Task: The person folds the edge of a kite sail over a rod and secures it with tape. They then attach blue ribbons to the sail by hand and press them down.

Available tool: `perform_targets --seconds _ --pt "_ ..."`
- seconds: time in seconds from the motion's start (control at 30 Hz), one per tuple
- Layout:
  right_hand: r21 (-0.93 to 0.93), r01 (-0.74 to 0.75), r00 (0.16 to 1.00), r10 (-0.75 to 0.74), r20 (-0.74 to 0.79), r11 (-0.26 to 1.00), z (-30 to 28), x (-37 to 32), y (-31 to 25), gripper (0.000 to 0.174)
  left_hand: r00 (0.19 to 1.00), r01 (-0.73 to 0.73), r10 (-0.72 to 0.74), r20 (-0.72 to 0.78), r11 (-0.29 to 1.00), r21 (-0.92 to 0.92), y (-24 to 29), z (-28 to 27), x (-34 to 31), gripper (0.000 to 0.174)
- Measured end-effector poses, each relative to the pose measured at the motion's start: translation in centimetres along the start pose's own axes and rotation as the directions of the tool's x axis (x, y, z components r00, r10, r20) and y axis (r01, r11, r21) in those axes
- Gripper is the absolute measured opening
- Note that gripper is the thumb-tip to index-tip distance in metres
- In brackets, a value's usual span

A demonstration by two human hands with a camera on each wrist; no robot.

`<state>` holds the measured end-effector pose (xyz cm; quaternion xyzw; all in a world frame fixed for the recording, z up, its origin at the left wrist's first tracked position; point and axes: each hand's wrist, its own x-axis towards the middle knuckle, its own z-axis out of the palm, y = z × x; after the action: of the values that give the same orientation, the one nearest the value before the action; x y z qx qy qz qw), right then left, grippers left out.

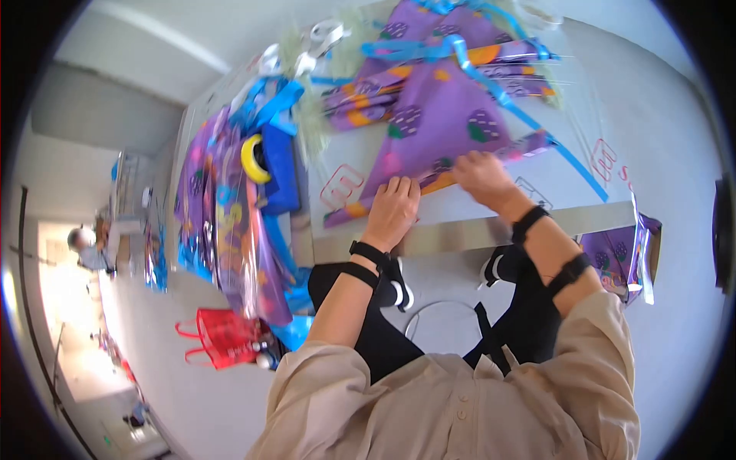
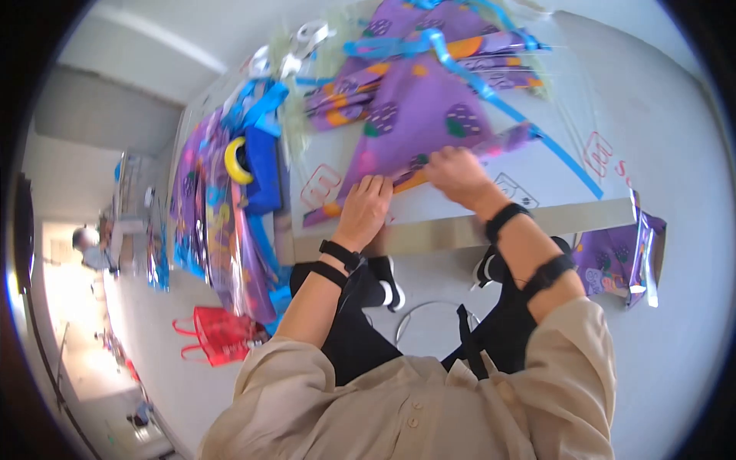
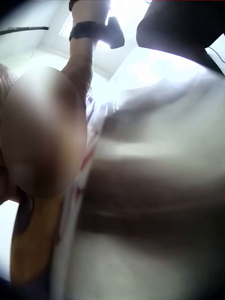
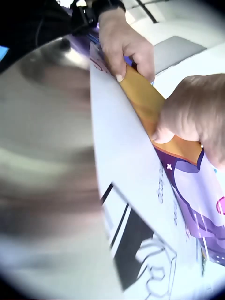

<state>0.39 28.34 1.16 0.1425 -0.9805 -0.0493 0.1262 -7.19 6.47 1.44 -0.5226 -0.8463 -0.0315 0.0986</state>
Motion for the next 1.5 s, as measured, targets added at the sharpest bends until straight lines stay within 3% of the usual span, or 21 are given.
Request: perform_targets --seconds 0.07,0.27,0.4,0.47,0.53,0.6,0.7,0.77,0.87,0.93,0.97,1.0,1.03,1.07,1.13,1.17,1.23,1.27,1.4,1.47,1.5 --pt "-0.001 -0.021 0.999 0.021 -0.039 1.0 0.0 -2.4 0.4 0.011 0.982 -0.031 0.05 -0.184 0.994 0.107 -1.3 0.7 -1.8 0.021" --pt "0.185 -0.094 0.983 0.12 -0.135 0.978 -0.5 -2.9 1.5 0.01 0.979 0.144 -0.172 -0.111 0.964 -0.226 -5.8 -0.4 -4.8 0.012" --pt "0.384 -0.223 0.973 0.181 0.143 0.896 -2.2 -2.1 2.8 0.006 0.967 0.203 -0.24 -0.091 0.932 -0.299 -7.6 -1.2 -5.5 0.013" --pt "0.43 -0.279 0.943 0.16 0.292 0.859 -2.7 -2.0 3.3 0.008 0.872 0.461 -0.224 0.435 0.673 -0.578 -8.6 -2.4 -5.8 0.023" --pt "0.507 -0.354 0.889 0.116 0.442 0.786 -2.9 -2.0 3.8 0.019 0.815 0.53 -0.214 0.538 0.65 -0.545 -7.6 -3.4 -5.5 0.034" --pt "0.508 -0.379 0.869 0.109 0.483 0.774 -2.6 -1.5 4.3 0.023 0.994 0.073 -0.094 -0.053 0.948 -0.31 -4.6 -3.8 -4.4 0.044" --pt "0.559 -0.386 0.832 0.015 0.555 0.734 -0.8 -0.4 4.8 0.03 0.985 -0.17 0.159 -0.072 0.968 -0.186 0.7 -4.2 -1.9 0.053" --pt "0.597 -0.379 0.812 -0.056 0.581 0.708 -0.9 0.0 5.5 0.033 0.978 -0.199 0.191 -0.086 0.976 -0.089 2.9 -2.0 -1.1 0.054" --pt "0.632 -0.571 0.696 -0.099 0.711 0.523 -1.4 -0.4 5.7 0.029 0.977 -0.199 0.206 -0.056 0.974 0.112 3.5 -0.3 0.5 0.053" --pt "0.696 -0.537 0.758 -0.089 0.646 0.477 -1.0 -1.1 6.1 0.034 0.979 -0.181 0.191 0.071 0.975 -0.128 3.1 -0.7 1.8 0.032" --pt "0.661 -0.389 0.894 0.092 0.438 0.642 -0.7 -2.0 6.3 0.024 0.977 -0.192 0.201 0.067 0.973 -0.128 2.3 -1.0 2.6 0.032" --pt "0.659 -0.395 0.893 0.1 0.438 0.64 -1.8 -2.2 6.1 0.024 0.958 -0.129 0.186 0.217 0.959 -0.252 1.0 -1.7 4.0 0.027" --pt "0.536 -0.334 0.929 0.367 0.048 0.775 -4.2 -2.0 5.8 0.02 0.912 -0.043 0.184 0.365 0.931 -0.362 -0.2 -2.5 5.5 0.022" --pt "0.364 -0.345 0.788 0.478 -0.388 0.865 -6.5 -2.0 5.5 0.018 0.926 -0.057 0.222 0.304 0.881 -0.469 -1.2 -3.1 7.3 0.02" --pt "0.604 -0.303 0.619 0.634 -0.463 0.737 -9.4 -2.8 4.3 0.03 0.942 -0.031 0.201 0.27 0.852 -0.523 -3.4 -4.5 11.9 0.017" --pt "0.609 -0.308 0.62 0.639 -0.454 0.731 -10.6 -3.0 3.9 0.03 0.943 0.012 0.149 0.299 0.88 -0.476 -4.3 -5.3 14.1 0.017" --pt "0.231 -0.403 0.627 0.451 -0.635 0.885 -12.8 -2.7 3.8 0.048 0.996 -0.079 0.093 -0.008 0.787 -0.612 -5.1 -7.2 17.1 0.013" --pt "0.237 -0.411 0.623 0.461 -0.632 0.88 -13.8 -2.4 4.0 0.048 0.995 -0.079 0.101 0.0 0.787 -0.612 -4.8 -7.9 17.7 0.013" --pt "-0.016 -0.548 0.732 0.47 -0.493 0.836 -17.3 -1.1 5.7 0.07 0.935 -0.252 0.232 -0.267 0.967 -0.044 0.1 -13.7 17.7 0.007" --pt "-0.144 -0.497 0.811 0.398 -0.429 0.856 -17.0 -1.7 7.3 0.055 0.841 -0.343 0.369 -0.396 0.929 0.136 2.8 -14.0 16.1 0.009" --pt "0.015 -0.577 0.8 0.569 -0.188 0.816 -17.4 -1.9 7.4 0.044 0.847 -0.329 0.359 -0.392 0.933 0.143 3.7 -13.6 15.4 0.009"
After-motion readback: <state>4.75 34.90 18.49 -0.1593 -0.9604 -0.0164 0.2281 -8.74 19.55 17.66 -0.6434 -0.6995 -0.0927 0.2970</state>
